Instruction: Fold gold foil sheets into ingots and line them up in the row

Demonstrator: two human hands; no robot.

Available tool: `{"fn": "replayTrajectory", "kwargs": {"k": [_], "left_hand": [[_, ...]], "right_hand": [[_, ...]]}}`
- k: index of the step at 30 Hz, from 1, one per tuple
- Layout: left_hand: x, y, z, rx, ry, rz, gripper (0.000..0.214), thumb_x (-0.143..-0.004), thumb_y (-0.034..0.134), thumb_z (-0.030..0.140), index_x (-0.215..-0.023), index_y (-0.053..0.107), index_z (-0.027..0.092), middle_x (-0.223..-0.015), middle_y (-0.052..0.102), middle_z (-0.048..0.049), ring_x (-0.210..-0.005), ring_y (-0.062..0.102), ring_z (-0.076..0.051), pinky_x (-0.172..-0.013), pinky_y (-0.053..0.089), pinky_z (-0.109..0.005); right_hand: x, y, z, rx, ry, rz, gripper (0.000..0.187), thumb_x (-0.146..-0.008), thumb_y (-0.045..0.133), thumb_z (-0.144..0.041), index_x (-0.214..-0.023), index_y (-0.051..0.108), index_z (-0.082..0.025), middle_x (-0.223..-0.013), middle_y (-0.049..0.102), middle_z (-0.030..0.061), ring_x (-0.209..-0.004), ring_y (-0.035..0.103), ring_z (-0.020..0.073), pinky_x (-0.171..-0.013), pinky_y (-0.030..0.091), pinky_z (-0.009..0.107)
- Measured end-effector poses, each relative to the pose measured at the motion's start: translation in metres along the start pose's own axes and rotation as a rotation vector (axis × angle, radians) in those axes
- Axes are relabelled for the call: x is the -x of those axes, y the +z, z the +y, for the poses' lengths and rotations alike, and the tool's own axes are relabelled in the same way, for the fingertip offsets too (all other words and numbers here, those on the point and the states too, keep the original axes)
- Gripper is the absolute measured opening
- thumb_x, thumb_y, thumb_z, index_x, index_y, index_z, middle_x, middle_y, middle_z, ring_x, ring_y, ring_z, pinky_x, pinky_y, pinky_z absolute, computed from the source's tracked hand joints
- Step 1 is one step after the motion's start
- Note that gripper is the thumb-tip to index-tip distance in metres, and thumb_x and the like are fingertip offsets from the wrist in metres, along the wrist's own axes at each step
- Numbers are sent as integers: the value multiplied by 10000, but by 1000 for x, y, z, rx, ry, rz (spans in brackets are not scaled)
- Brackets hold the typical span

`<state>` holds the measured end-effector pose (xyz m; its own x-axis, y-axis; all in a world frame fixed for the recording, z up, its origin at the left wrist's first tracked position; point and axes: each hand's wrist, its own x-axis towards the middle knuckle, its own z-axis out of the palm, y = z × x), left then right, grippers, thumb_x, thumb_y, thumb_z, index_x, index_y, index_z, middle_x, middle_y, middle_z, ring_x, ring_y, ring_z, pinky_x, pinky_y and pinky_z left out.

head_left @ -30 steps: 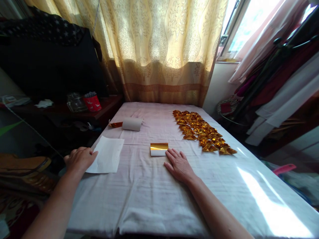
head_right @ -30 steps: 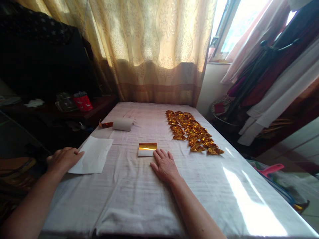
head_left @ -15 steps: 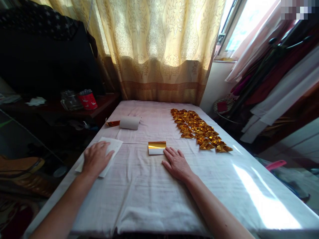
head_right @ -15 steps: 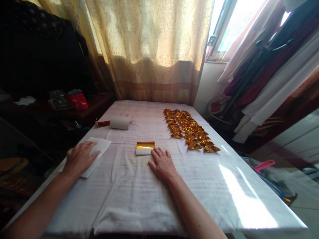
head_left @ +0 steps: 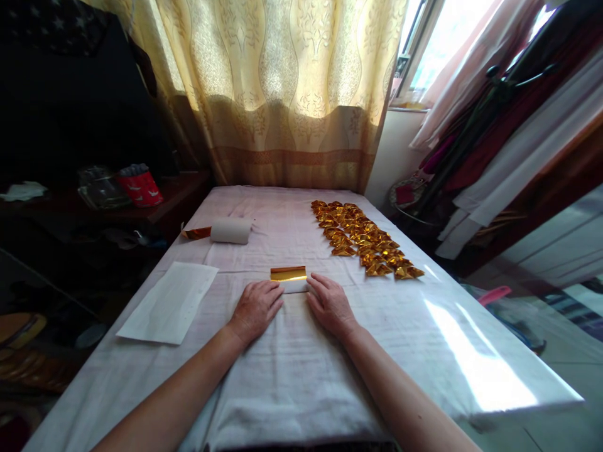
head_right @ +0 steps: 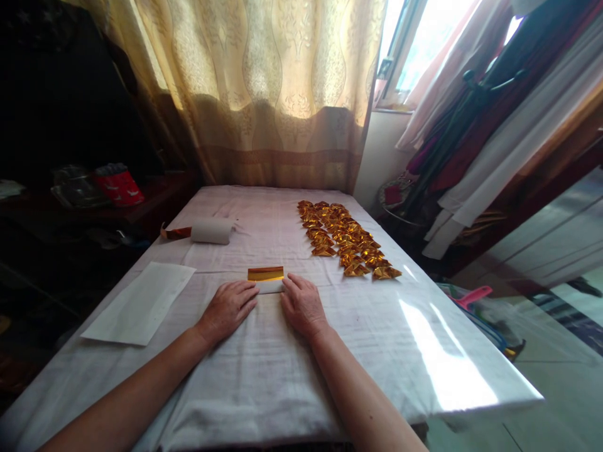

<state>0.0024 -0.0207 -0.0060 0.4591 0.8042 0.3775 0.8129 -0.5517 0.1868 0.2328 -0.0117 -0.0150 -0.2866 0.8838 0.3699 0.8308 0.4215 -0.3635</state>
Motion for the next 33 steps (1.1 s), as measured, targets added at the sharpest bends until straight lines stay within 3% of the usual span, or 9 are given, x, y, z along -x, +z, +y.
{"fn": "replayTrajectory", "kwargs": {"k": [4,12,20,23,28,33], "left_hand": [[5,7,-6,26,-26,44,359,-941,539,273,-1287,588,195,-1315,639,-120,-1223,580,-256,-1036,444,-445],[4,12,-12,67,-78,84,489,-939,543,362,-1390,482,183,-1374,593,-136,-1248,556,-276,-1050,449,-462],[1,7,-9,117,-99,43,310,-972,496,345,-1218,643,229,-1231,663,-93,-1179,573,-253,-1021,446,-452],[-4,3,-10,122,-110,18,256,-957,521,312,-1151,669,234,-1187,673,-82,-1136,583,-246,-995,452,-444],[-19,-3,-17,115,-107,-64,330,-875,629,301,-1191,618,208,-1171,668,-89,-1095,587,-264,-974,450,-445],[-22,-5,-22,189,-96,-73,164,-848,638,288,-997,633,222,-1041,693,-55,-1020,616,-241,-941,467,-414]], "right_hand": [[-5,1,2,-46,80,47,377,-899,516,-258,-1243,640,-168,-1223,686,112,-1143,611,243,-1003,460,385],[-10,-2,0,-58,82,-15,360,-873,576,-285,-1217,648,-206,-1211,683,97,-1129,605,249,-973,462,388],[-26,-7,11,-95,0,-98,367,-883,590,-316,-1230,653,-214,-1120,693,107,-1032,621,247,-911,490,376],[-30,-5,11,-69,-62,-125,302,-865,628,-318,-1143,693,-221,-1089,689,102,-992,616,249,-895,484,387],[-26,-2,9,-115,-82,-57,212,-843,661,-288,-1037,691,-209,-1081,679,96,-985,606,251,-884,467,402],[-24,-4,9,-195,-115,-33,180,-824,652,-227,-1003,631,-213,-1064,678,82,-1011,606,245,-882,456,387]]}}
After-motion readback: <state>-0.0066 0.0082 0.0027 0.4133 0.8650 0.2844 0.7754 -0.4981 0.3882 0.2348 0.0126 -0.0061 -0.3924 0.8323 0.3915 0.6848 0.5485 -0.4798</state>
